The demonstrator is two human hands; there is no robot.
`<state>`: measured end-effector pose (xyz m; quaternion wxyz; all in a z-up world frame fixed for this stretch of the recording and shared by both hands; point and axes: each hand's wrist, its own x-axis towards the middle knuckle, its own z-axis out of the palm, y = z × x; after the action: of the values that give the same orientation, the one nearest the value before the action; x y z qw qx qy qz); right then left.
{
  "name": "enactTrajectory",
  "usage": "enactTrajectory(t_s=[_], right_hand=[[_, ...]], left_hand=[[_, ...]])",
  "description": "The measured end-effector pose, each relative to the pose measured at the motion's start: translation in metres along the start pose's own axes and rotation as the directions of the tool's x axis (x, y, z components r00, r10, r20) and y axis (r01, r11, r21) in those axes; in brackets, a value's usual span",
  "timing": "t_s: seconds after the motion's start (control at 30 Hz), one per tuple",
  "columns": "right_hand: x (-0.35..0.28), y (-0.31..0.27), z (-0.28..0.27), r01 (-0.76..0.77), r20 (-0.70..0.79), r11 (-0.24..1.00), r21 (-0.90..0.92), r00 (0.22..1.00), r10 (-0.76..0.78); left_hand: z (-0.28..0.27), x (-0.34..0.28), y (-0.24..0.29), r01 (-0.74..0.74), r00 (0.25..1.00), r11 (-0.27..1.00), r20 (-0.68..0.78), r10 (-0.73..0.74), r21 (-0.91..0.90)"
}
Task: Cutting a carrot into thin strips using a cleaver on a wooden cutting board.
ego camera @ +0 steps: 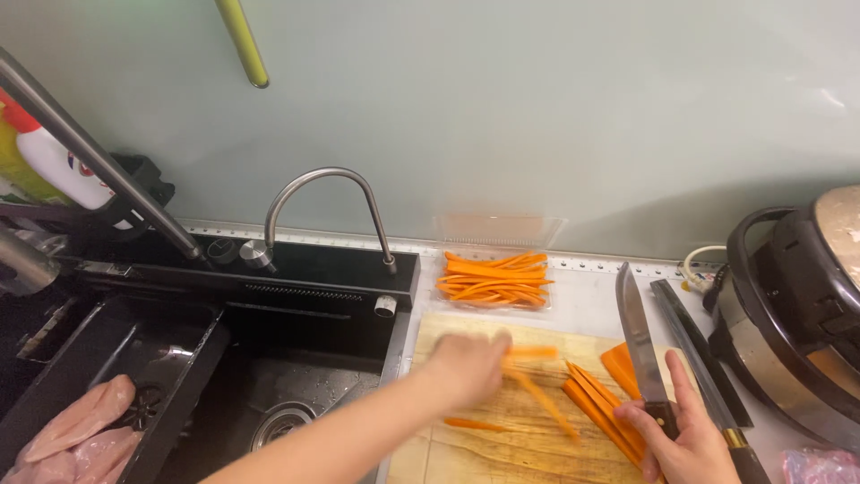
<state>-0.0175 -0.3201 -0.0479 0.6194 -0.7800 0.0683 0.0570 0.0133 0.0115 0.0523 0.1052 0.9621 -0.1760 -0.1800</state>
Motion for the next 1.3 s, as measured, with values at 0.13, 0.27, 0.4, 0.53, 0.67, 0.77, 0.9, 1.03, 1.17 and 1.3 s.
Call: enactTrajectory(t_s=[0.13,0.27,0.4,0.53,0.67,0.77,0.9,1.03,1.17,1.3], right_hand=[[0.004,0.006,0.001,-0.015,-0.029,1.000,-0.004,0.999,0.015],[0.005,-0.022,0.010,-0.078,-0.055,0.997,-0.020,0.996,0.077],[0.013,-0.010,0.012,-0.070,-0.100,0.998,-0.006,0.993,0.069],[0.018,0.005,0.008,0.003,-0.099,1.000,0.000,0.995,-0.003],[0.030,0.032,0.001,-0.040,-0.040,0.998,-0.040,0.998,0.038],[0.030,0.007,0.017,0.033,-0.015,0.994,-0.103,0.999,-0.035],[0.024,-0.098,0.054,0.189,0.015,0.866,-0.463,0.978,-0.206],[0.059,-0.109,0.063,0.166,0.010,0.649,-0.743,0.971,-0.237],[0.081,-0.116,0.078,0.256,0.095,0.491,-0.833,0.940,-0.328],[0.092,-0.125,0.095,0.249,0.140,0.452,-0.857,0.955,-0.260]], left_hand=[[-0.008,0.067,-0.054,-0.002,0.963,1.000,-0.270,0.009,0.026],[-0.017,0.115,-0.087,-0.009,0.901,0.995,-0.433,-0.034,-0.097],[0.002,0.137,-0.100,0.041,0.876,0.989,-0.470,-0.105,-0.143],[-0.027,0.094,-0.070,0.074,0.936,0.996,-0.341,-0.085,-0.043],[0.013,0.111,-0.086,-0.141,0.862,0.990,-0.494,0.110,-0.025],[0.021,0.111,-0.080,-0.242,0.810,0.970,-0.547,0.213,0.020],[0.027,0.120,-0.072,-0.162,0.817,0.987,-0.559,0.140,0.010],[-0.019,0.069,-0.055,0.133,0.824,0.976,-0.528,-0.204,-0.170],[-0.010,0.064,-0.073,0.203,0.803,0.908,-0.469,-0.368,-0.366],[-0.011,0.077,-0.075,0.268,0.857,0.912,-0.357,-0.373,-0.311]])
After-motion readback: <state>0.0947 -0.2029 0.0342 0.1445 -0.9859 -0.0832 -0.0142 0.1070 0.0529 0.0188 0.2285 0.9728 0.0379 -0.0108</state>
